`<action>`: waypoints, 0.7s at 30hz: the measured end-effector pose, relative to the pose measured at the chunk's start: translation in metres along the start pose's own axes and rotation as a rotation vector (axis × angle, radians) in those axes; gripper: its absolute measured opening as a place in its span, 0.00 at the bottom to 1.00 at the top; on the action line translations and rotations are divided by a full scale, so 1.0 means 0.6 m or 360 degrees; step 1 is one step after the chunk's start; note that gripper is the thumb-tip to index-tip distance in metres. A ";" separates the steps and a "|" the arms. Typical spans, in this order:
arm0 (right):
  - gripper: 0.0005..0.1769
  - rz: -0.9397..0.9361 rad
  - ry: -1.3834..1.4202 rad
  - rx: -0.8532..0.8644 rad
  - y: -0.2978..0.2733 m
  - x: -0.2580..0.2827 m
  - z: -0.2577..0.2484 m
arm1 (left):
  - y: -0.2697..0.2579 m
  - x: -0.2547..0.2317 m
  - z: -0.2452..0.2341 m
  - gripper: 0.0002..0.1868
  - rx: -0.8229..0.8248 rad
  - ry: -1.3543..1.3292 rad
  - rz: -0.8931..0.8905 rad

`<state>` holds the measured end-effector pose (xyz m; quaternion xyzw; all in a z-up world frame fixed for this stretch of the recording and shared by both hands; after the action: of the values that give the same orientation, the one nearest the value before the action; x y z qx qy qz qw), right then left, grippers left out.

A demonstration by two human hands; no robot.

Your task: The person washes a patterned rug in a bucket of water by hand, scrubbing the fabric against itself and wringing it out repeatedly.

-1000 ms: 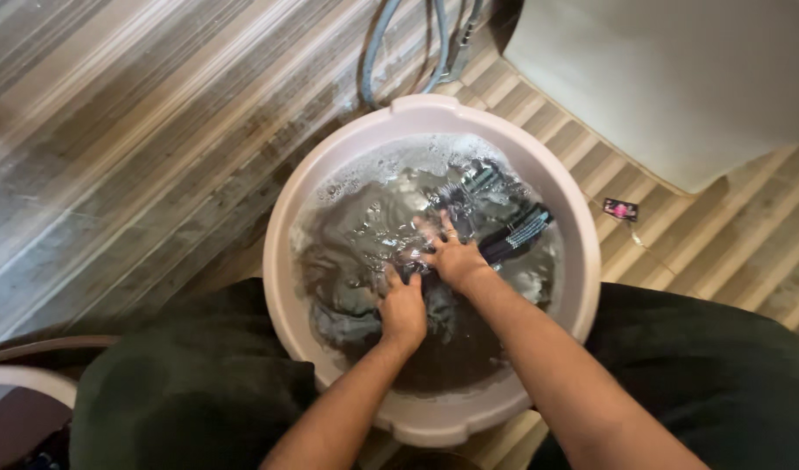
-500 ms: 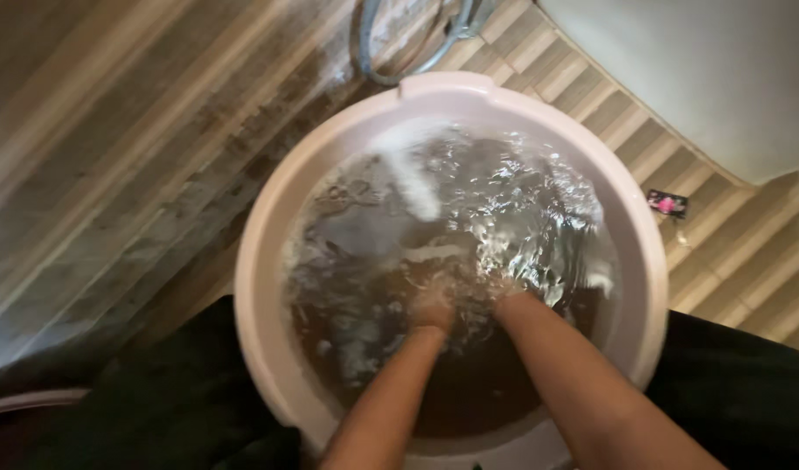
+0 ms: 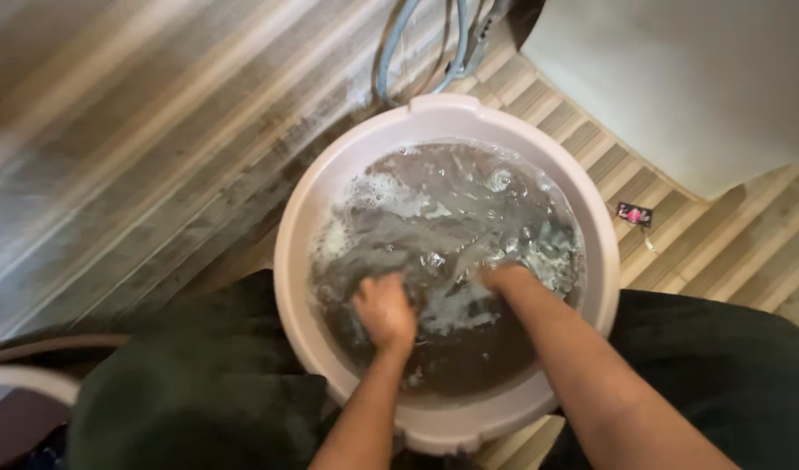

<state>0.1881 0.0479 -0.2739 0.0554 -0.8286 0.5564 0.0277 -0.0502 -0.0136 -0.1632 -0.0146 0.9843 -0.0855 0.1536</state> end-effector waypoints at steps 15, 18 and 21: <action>0.24 -0.0597 -0.0095 -0.0677 -0.319 0.022 -0.162 | 0.040 0.016 -0.174 0.07 0.0235 0.0453 0.0356; 0.30 -0.0518 -0.0047 -0.1043 -0.405 0.042 -0.193 | 0.063 -0.011 -0.262 0.06 -0.0044 0.0457 0.0443; 0.30 -0.0202 -0.0178 -0.1237 -0.486 0.069 -0.217 | 0.076 -0.032 -0.335 0.10 -0.0278 0.0628 0.0501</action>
<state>0.1810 0.0565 0.0481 0.1222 -0.9726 0.1945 0.0358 -0.0933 0.0656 0.0232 0.1424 0.9890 0.0236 -0.0318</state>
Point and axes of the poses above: each hand's wrist, its own y-axis towards the middle knuckle, its own z-axis out of the palm, x = y × z, the point moved 2 cm from there along y, towards the middle knuckle, and after that the axes turned 6 degrees about x, right-handed, at the moved point
